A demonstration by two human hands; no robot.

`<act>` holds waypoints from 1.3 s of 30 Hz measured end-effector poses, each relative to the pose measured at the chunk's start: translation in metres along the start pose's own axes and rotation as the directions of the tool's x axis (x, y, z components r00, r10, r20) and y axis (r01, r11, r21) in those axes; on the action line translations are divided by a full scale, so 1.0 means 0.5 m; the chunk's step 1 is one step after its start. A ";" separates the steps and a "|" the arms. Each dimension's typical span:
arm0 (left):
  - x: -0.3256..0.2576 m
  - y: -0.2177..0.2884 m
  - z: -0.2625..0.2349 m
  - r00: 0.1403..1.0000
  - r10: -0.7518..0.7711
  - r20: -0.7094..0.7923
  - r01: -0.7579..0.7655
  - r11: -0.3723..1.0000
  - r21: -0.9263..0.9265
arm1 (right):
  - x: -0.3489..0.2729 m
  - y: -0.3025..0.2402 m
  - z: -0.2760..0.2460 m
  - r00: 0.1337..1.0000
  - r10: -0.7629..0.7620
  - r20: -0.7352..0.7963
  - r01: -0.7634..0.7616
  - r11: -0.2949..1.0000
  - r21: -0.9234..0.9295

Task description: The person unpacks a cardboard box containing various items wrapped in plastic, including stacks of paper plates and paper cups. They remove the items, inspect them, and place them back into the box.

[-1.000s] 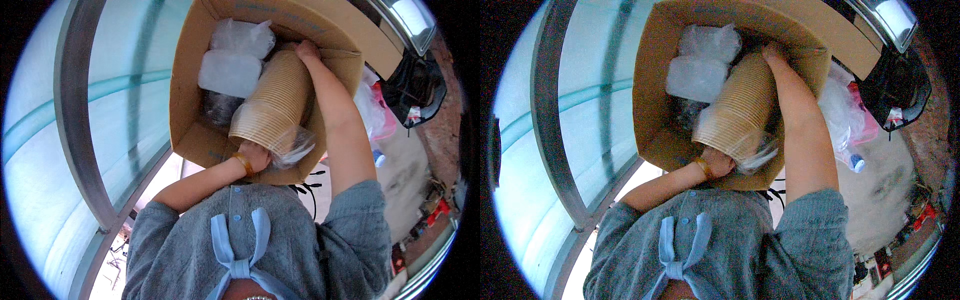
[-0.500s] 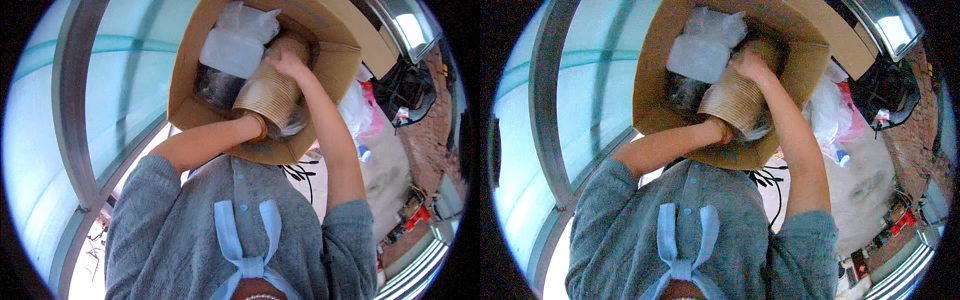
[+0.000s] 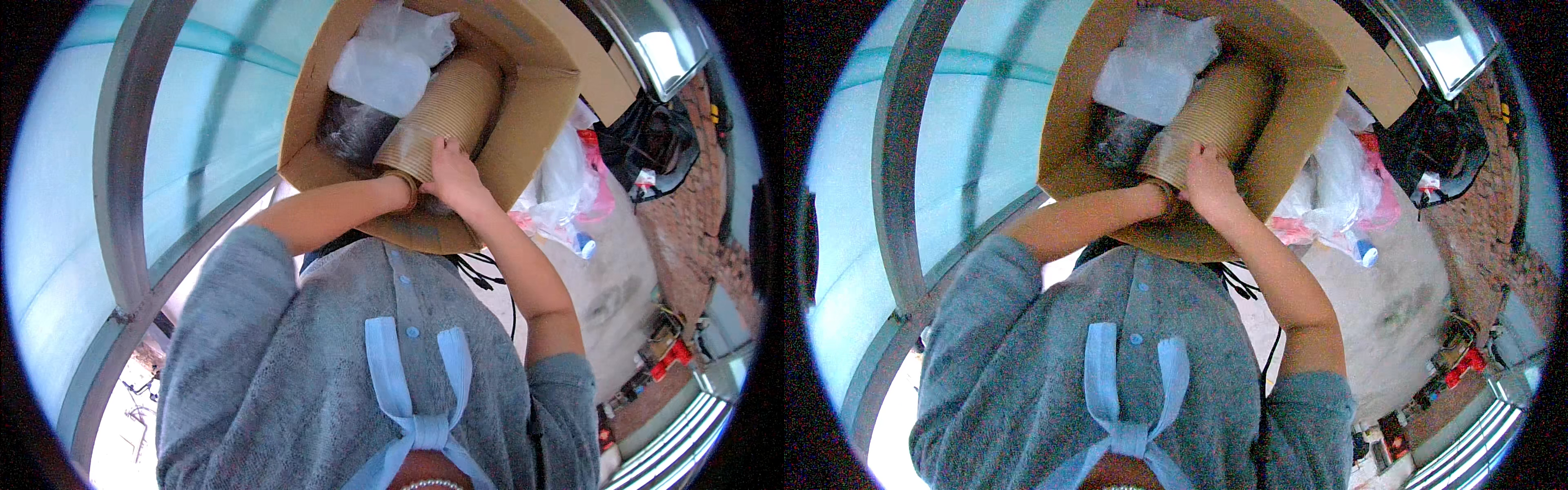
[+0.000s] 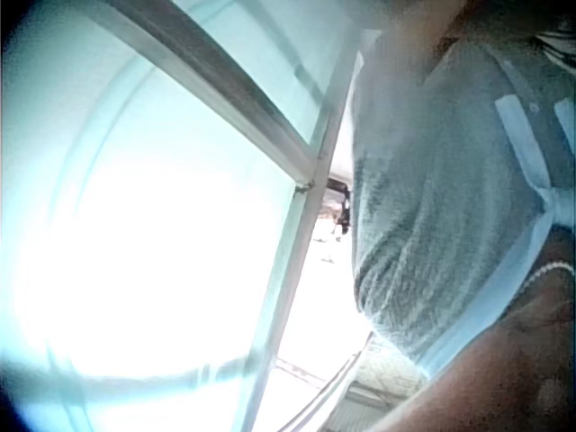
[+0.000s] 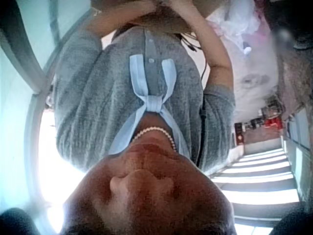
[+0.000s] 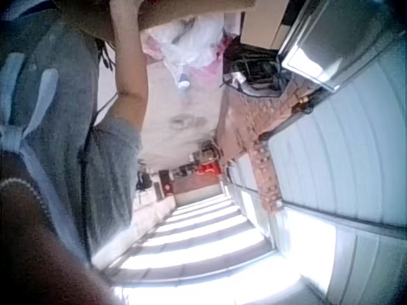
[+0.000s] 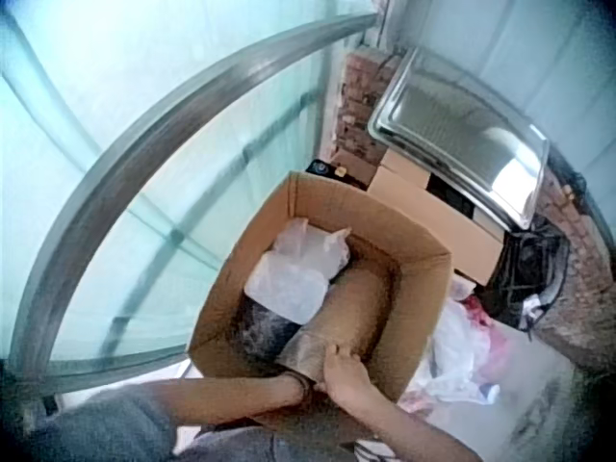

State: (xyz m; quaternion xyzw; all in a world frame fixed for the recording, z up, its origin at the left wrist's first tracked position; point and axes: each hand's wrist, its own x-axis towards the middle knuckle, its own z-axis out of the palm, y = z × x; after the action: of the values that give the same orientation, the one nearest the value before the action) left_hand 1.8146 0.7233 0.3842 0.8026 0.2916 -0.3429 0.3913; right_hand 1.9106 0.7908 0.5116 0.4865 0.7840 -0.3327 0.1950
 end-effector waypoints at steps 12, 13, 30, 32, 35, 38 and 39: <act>-0.178 -0.049 -0.052 0.693 -0.653 -0.306 0.302 0.648 -0.700 | 0.056 0.021 0.015 0.994 0.009 0.108 -0.001 0.997 -0.080; -0.175 -0.049 -0.056 0.684 -0.668 -0.294 0.294 0.621 -0.726 | 0.077 0.059 0.007 0.990 -0.076 0.120 0.084 0.994 -0.065; -0.098 0.048 -0.059 0.755 -0.589 0.288 -0.553 -0.808 -0.202 | 0.479 0.280 -0.048 0.892 0.379 -0.246 -0.383 0.923 0.033; -0.089 0.036 -0.052 0.765 -0.563 0.313 -0.537 -0.826 -0.173 | 0.490 0.285 -0.051 0.891 0.413 -0.190 -0.414 0.910 0.033; -0.101 0.039 -0.040 0.790 -0.568 0.231 -0.520 -0.820 -0.241 | 0.485 0.281 -0.072 0.897 0.397 -0.195 -0.403 0.915 0.009; -0.100 0.038 -0.026 0.780 -0.562 0.277 -0.493 -0.823 -0.283 | 0.441 0.226 -0.124 0.918 0.380 -0.112 -0.385 0.923 -0.022; -0.102 0.036 -0.030 0.781 -0.549 0.298 -0.470 -0.831 -0.298 | 0.433 0.209 -0.137 0.922 0.382 -0.067 -0.385 0.923 -0.028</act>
State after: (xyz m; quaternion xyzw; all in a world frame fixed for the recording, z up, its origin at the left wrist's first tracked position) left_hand 1.8023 0.7162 0.4387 -0.2455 0.6100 0.3820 0.6494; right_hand 1.9075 1.0084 0.3887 0.6362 0.6857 -0.2574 0.2425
